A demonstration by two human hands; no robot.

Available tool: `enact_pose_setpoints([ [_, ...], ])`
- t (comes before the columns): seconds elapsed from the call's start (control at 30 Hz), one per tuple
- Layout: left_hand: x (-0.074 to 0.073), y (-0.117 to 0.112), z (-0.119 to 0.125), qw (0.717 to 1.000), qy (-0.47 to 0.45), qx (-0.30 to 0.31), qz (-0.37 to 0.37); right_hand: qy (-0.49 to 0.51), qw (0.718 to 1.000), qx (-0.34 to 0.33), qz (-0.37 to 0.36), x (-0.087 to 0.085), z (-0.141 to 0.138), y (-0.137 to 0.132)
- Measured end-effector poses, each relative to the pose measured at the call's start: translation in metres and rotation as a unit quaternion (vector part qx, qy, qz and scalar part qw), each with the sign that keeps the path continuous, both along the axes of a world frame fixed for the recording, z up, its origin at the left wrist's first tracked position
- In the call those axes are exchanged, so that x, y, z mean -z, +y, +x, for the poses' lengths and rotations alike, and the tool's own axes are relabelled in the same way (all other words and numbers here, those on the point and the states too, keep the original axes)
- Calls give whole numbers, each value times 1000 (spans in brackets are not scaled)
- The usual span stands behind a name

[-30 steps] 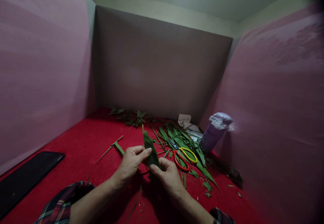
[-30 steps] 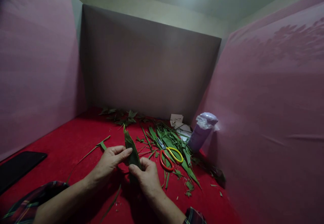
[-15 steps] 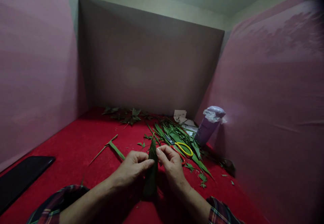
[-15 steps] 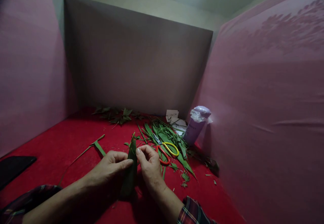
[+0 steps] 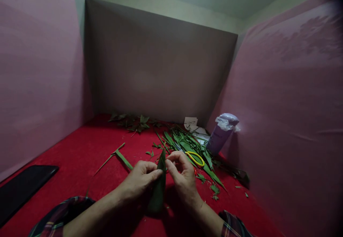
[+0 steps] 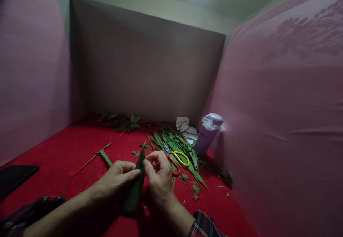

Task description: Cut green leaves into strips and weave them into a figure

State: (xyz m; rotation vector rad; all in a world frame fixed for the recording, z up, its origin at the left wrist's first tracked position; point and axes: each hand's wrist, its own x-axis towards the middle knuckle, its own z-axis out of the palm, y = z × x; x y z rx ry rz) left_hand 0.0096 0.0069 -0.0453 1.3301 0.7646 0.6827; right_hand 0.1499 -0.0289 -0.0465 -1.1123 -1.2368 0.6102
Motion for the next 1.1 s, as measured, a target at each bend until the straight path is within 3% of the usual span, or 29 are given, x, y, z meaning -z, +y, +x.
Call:
enact_pose_setpoints([
  [0.13, 0, 0, 0, 999, 16, 16, 43, -82, 997, 10, 2, -3, -1, -3],
  [0.33, -2, 0, -1, 996, 35, 29, 77, -82, 996, -28, -12, -3, -2, -2],
  [0.67, -1, -2, 2, 998, 20, 30, 43, -7, 1000, -14, 7, 2, -2, 0],
  [0.87, -1, -2, 0, 997, 22, 46, 52, 43, 998, -53, -9, 7, -2, 0],
  [1.1, -5, -3, 1, 1000, -11, 17, -18, 82, 996, -47, -3, 7, -5, 0],
])
